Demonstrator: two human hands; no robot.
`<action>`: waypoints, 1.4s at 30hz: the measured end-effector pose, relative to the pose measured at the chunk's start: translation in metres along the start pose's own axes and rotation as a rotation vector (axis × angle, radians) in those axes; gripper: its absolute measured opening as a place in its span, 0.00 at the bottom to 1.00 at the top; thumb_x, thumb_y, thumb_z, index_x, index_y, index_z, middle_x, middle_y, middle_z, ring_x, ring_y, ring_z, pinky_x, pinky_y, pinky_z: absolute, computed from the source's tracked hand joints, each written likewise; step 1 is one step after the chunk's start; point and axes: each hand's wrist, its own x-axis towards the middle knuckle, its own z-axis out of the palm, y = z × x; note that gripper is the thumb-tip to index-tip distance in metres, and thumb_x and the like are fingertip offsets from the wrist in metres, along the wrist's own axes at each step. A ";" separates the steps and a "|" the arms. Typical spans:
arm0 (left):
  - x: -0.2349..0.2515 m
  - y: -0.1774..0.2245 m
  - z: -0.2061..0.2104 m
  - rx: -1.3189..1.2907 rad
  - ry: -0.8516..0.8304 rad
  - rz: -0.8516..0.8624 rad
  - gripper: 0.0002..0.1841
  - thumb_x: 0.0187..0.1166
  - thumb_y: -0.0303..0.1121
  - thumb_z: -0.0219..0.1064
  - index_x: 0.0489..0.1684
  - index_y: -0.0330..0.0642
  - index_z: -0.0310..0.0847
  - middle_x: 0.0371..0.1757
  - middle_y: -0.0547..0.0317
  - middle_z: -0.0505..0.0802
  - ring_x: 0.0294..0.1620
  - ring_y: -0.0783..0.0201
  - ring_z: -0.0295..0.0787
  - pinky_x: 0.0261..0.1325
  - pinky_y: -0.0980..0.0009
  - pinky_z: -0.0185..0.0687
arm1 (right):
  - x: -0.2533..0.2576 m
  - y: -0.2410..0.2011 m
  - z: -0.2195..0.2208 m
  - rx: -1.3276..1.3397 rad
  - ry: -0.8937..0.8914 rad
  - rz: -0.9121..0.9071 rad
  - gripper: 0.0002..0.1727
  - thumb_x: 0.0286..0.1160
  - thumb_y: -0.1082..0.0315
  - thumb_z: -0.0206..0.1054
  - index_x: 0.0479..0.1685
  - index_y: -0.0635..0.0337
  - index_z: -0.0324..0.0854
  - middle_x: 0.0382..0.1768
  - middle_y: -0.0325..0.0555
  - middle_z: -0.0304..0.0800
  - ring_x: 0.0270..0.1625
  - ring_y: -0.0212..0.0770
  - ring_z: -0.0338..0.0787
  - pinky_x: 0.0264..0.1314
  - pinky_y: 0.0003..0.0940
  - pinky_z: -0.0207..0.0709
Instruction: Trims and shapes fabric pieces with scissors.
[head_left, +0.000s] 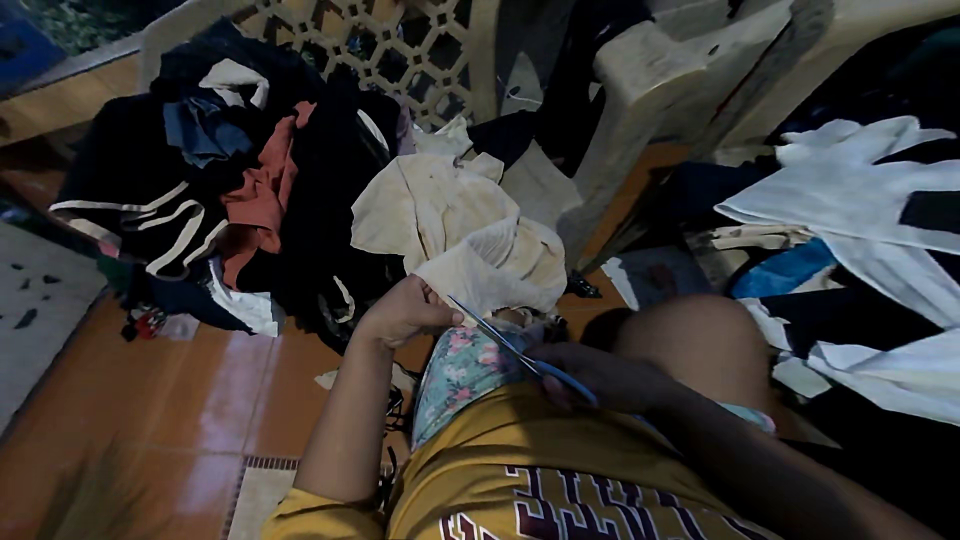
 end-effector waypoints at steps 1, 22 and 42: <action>0.000 0.000 0.000 0.006 0.000 0.002 0.17 0.64 0.17 0.69 0.50 0.46 0.81 0.41 0.71 0.96 0.43 0.76 0.93 0.53 0.75 0.89 | -0.001 -0.001 0.001 0.003 0.009 0.004 0.27 0.68 0.30 0.67 0.37 0.45 0.79 0.21 0.18 0.77 0.23 0.14 0.76 0.27 0.11 0.70; 0.001 0.000 0.035 0.041 0.019 0.011 0.24 0.61 0.14 0.70 0.56 0.42 0.73 0.42 0.71 0.94 0.45 0.76 0.92 0.54 0.75 0.88 | -0.013 -0.009 0.025 0.033 0.136 0.039 0.33 0.61 0.25 0.68 0.41 0.46 0.78 0.24 0.19 0.78 0.25 0.16 0.77 0.29 0.13 0.72; 0.002 -0.003 0.050 0.122 -0.108 -0.010 0.24 0.61 0.12 0.71 0.57 0.40 0.76 0.44 0.71 0.94 0.45 0.76 0.92 0.54 0.75 0.89 | -0.017 -0.010 0.026 0.084 0.162 0.012 0.29 0.62 0.27 0.70 0.38 0.44 0.80 0.23 0.19 0.78 0.23 0.16 0.76 0.26 0.13 0.71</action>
